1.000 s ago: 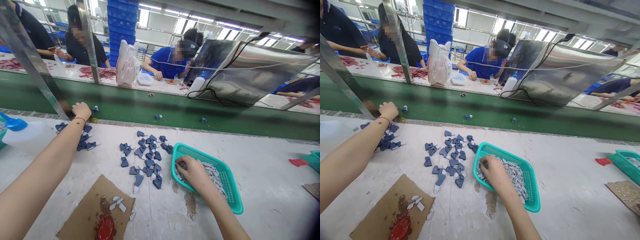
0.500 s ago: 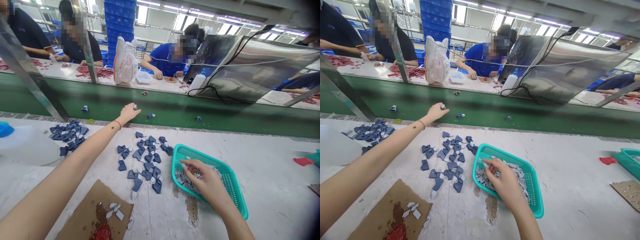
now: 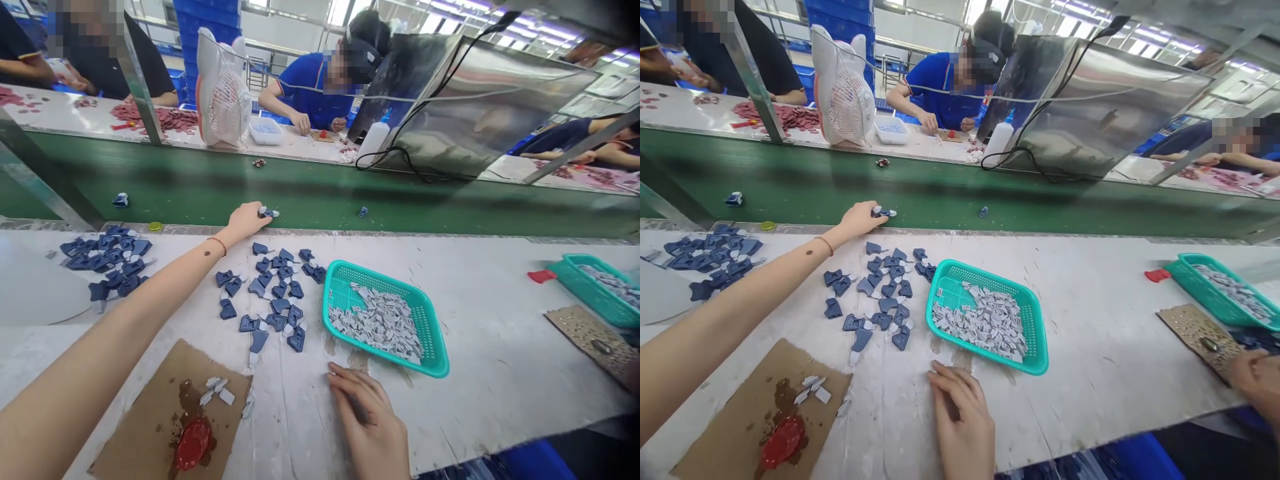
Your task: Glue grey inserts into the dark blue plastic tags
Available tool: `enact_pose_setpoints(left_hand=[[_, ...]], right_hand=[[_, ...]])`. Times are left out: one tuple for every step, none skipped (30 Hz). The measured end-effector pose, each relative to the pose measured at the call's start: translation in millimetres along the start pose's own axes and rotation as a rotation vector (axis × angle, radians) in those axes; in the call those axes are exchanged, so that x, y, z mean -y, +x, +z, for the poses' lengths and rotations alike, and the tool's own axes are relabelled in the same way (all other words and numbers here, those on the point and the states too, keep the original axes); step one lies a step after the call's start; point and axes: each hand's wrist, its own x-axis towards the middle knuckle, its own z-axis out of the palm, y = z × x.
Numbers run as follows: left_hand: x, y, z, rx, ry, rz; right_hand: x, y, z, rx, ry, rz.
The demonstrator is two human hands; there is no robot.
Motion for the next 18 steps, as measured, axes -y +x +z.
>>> enact_pose_setpoints(left_hand=[[2.6, -8.9, -2.0, 0.024, 0.001, 0.028], [5.1, -17.8, -3.8, 0.046, 0.003, 0.055], [7.3, -26.2, -5.4, 0.066, 0.005, 0.079], [9.3, -33.9, -6.9, 0.081, 0.007, 0.097], [11.0, -41.0, -8.2, 0.092, 0.006, 0.11], [12.3, -47.2, -9.5, 0.099, 0.004, 0.12], [13.3, -52.7, -10.8, 0.103, -0.001, 0.126], [14.1, -57.7, -12.1, 0.107, -0.007, 0.13], [14.6, -62.3, -13.6, 0.109, -0.016, 0.131], [15.1, -66.6, -15.3, 0.11, -0.026, 0.129], [15.5, -71.0, -17.2, 0.106, -0.037, 0.121], [15.9, -75.5, -19.3, 0.096, -0.05, 0.107], [16.4, -80.5, -21.8, 0.076, -0.065, 0.088], [16.9, -86.1, -24.7, 0.047, -0.083, 0.066], [17.5, -92.4, -27.9, 0.01, -0.104, 0.042], [18.0, -99.8, -31.5, -0.029, -0.128, 0.018], [18.4, -108.1, -35.4, -0.066, -0.156, -0.004], [18.6, -117.6, -39.5, -0.095, -0.187, -0.022]], right_hand=[[-0.9, -2.5, 0.5, -0.004, -0.012, 0.006], [-1.2, -4.5, 0.1, 0.001, -0.022, 0.002], [-1.1, -6.0, -0.7, 0.012, -0.028, -0.008], [-0.8, -7.3, -1.9, 0.021, -0.031, -0.022], [-0.3, -8.5, -3.1, 0.029, -0.033, -0.035], [0.4, -9.7, -4.3, 0.029, -0.031, -0.042], [1.3, -10.8, -5.4, 0.023, -0.026, -0.039], [2.5, -11.9, -6.3, 0.014, -0.018, -0.028], [4.0, -12.8, -6.8, 0.0, -0.009, -0.008], [5.8, -13.4, -6.9, -0.017, -0.004, 0.023], [7.7, -13.6, -6.7, -0.037, -0.005, 0.059], [9.8, -13.3, -6.0, -0.056, -0.01, 0.092], [11.8, -12.5, -5.0, -0.071, -0.02, 0.117], [13.8, -11.2, -3.7, -0.082, -0.029, 0.134], [15.4, -9.5, -2.3, -0.085, -0.038, 0.141], [16.7, -7.3, -0.9, -0.081, -0.043, 0.143], [17.6, -5.0, 0.3, -0.075, -0.045, 0.143], [18.0, -2.6, 1.1, -0.071, -0.049, 0.148]])
